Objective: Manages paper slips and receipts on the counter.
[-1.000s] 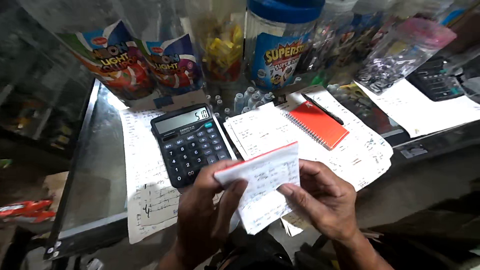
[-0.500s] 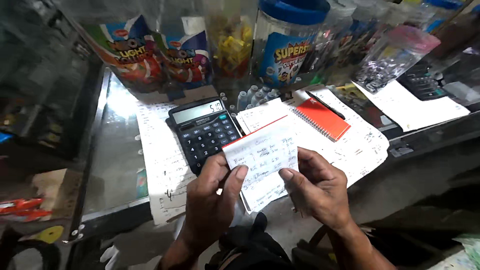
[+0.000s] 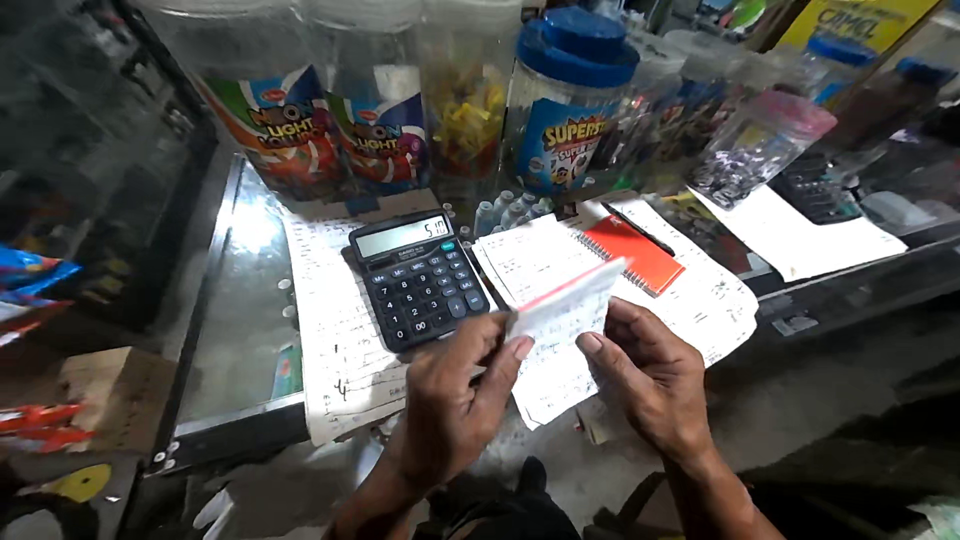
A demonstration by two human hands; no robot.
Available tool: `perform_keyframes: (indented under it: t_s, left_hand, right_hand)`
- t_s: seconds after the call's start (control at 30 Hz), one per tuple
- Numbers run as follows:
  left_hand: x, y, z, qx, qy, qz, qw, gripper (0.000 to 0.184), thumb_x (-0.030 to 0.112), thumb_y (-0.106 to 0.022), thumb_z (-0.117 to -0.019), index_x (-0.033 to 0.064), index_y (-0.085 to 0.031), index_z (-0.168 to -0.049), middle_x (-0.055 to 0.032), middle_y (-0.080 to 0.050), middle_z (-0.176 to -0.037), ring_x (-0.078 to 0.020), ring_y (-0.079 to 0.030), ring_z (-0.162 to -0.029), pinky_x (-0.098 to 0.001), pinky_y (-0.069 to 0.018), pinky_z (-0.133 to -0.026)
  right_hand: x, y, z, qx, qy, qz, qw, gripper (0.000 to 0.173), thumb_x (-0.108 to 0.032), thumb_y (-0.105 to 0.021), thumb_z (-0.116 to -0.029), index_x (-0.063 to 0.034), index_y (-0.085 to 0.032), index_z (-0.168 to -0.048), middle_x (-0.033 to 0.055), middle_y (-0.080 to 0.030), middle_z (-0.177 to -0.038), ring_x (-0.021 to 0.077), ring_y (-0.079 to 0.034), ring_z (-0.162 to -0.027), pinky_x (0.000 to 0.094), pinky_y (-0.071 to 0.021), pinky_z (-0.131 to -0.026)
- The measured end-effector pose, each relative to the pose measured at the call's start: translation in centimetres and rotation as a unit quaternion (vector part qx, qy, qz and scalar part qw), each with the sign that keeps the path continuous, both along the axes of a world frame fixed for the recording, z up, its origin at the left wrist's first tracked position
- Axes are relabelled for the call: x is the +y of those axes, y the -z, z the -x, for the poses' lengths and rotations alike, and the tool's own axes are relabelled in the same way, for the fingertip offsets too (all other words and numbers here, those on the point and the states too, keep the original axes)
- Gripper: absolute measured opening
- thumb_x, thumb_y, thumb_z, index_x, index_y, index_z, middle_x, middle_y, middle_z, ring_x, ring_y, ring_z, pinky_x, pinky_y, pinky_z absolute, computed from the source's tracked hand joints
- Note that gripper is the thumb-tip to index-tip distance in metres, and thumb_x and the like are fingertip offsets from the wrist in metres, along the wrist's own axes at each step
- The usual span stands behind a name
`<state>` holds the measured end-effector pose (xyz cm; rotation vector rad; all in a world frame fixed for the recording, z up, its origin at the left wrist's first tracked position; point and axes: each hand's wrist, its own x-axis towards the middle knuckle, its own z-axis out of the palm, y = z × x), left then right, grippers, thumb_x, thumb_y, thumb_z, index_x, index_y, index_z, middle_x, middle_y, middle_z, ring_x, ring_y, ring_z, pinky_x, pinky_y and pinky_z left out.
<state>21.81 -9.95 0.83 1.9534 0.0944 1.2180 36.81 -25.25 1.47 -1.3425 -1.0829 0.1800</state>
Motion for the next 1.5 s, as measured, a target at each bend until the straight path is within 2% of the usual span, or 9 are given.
perform_keyframes:
  t_s: [0.3,0.5,0.77,0.93,1.07,1.17,1.3,1.37,1.5]
  left_hand:
    - [-4.3,-0.7,-5.9,-0.052,-0.034,-0.114,0.992,0.020,0.013,-0.065,-0.1009,-0.0030,-0.064,-0.113,-0.0115,-0.075,-0.108,-0.0076,-0.072,-0.100,-0.0195,-0.0592,-0.087]
    - [-6.1,0.4,-9.0,-0.053,-0.074,-0.108,0.990,0.020,0.011,-0.057,-0.1041,0.0001,-0.063,-0.120,-0.0097,-0.073,-0.114,-0.0092,-0.070,-0.107,-0.0232,-0.0596,-0.091]
    - [-6.9,0.6,-10.1,-0.037,-0.131,-0.070,0.988,0.019,0.009,-0.060,-0.1022,0.0002,-0.064,-0.119,-0.0048,-0.073,-0.112,-0.0022,-0.069,-0.101,-0.0173,-0.0577,-0.089]
    - [-5.9,0.2,-10.1,-0.027,-0.153,-0.019,0.988,0.017,0.013,-0.063,-0.1017,0.0017,-0.066,-0.113,0.0017,-0.073,-0.098,0.0037,-0.068,-0.089,-0.0142,-0.0573,-0.081]
    - [-5.1,-0.6,-8.0,-0.011,-0.237,0.019,0.971,0.015,0.014,-0.066,-0.0983,0.0006,-0.067,-0.104,0.0084,-0.072,-0.091,0.0080,-0.066,-0.082,-0.0125,-0.0579,-0.075]
    - [-3.4,-0.6,-6.3,-0.025,-0.243,0.038,0.969,0.016,0.015,-0.065,-0.0989,0.0032,-0.065,-0.109,0.0136,-0.072,-0.093,0.0075,-0.066,-0.080,-0.0130,-0.0579,-0.072]
    - [-2.7,0.1,-6.5,-0.021,-0.214,0.054,0.975,0.016,0.010,-0.062,-0.0988,0.0008,-0.063,-0.112,0.0143,-0.072,-0.095,0.0064,-0.067,-0.082,-0.0136,-0.0586,-0.074]
    - [-2.8,0.4,-6.7,-0.011,-0.206,0.059,0.977,0.018,0.009,-0.061,-0.0984,-0.0028,-0.062,-0.112,0.0136,-0.071,-0.095,0.0074,-0.066,-0.082,-0.0135,-0.0581,-0.074]
    - [-2.6,1.1,-6.2,0.005,-0.170,0.054,0.984,0.020,0.009,-0.061,-0.0998,-0.0008,-0.060,-0.117,0.0174,-0.071,-0.100,0.0101,-0.065,-0.089,-0.0140,-0.0567,-0.082]
  right_hand:
    - [-1.2,0.0,-7.7,-0.003,-0.064,-0.045,0.997,0.029,-0.004,-0.061,-0.0994,0.0098,-0.058,-0.125,0.0109,-0.074,-0.111,0.0154,-0.073,-0.099,0.0282,-0.0620,-0.086]
    - [-1.8,0.5,-12.0,-0.002,-0.129,-0.064,0.990,0.033,-0.002,-0.067,-0.0955,0.0069,-0.059,-0.126,0.0065,-0.072,-0.116,0.0111,-0.071,-0.101,0.0278,-0.0614,-0.090]
    - [-1.0,0.7,-14.3,-0.041,-0.150,-0.045,0.987,0.034,-0.001,-0.068,-0.0939,0.0107,-0.059,-0.124,0.0092,-0.072,-0.113,0.0098,-0.071,-0.099,0.0265,-0.0613,-0.089]
    - [-0.7,0.6,-13.9,-0.033,-0.156,-0.033,0.987,0.034,-0.002,-0.068,-0.0947,0.0108,-0.059,-0.125,0.0092,-0.073,-0.110,0.0104,-0.072,-0.096,0.0260,-0.0628,-0.086]
    - [-1.9,-0.5,-15.7,-0.157,-0.079,0.048,0.983,0.038,-0.024,-0.065,-0.1014,0.0038,-0.065,-0.127,0.0103,-0.071,-0.115,0.0103,-0.069,-0.102,0.0258,-0.0597,-0.089]
    - [-2.9,-1.4,-17.6,-0.298,0.064,0.117,0.945,0.040,-0.038,-0.063,-0.1006,-0.0060,-0.071,-0.124,0.0116,-0.071,-0.121,0.0200,-0.067,-0.113,0.0385,-0.0567,-0.096]
    - [-2.1,-1.2,-18.0,-0.356,0.104,0.285,0.884,0.078,-0.072,-0.059,-0.0895,-0.0083,-0.065,-0.134,0.0237,-0.061,-0.135,0.0474,-0.056,-0.125,0.0662,-0.0486,-0.097]
    - [-1.5,-0.8,-17.3,-0.344,0.112,0.339,0.868,0.083,-0.074,-0.059,-0.0873,-0.0087,-0.063,-0.138,0.0254,-0.057,-0.142,0.0502,-0.050,-0.132,0.0687,-0.0435,-0.102]
    - [-1.1,-0.4,-17.0,-0.332,0.143,0.349,0.865,0.070,-0.062,-0.060,-0.0936,-0.0083,-0.062,-0.139,0.0232,-0.055,-0.145,0.0464,-0.051,-0.133,0.0641,-0.0434,-0.104]
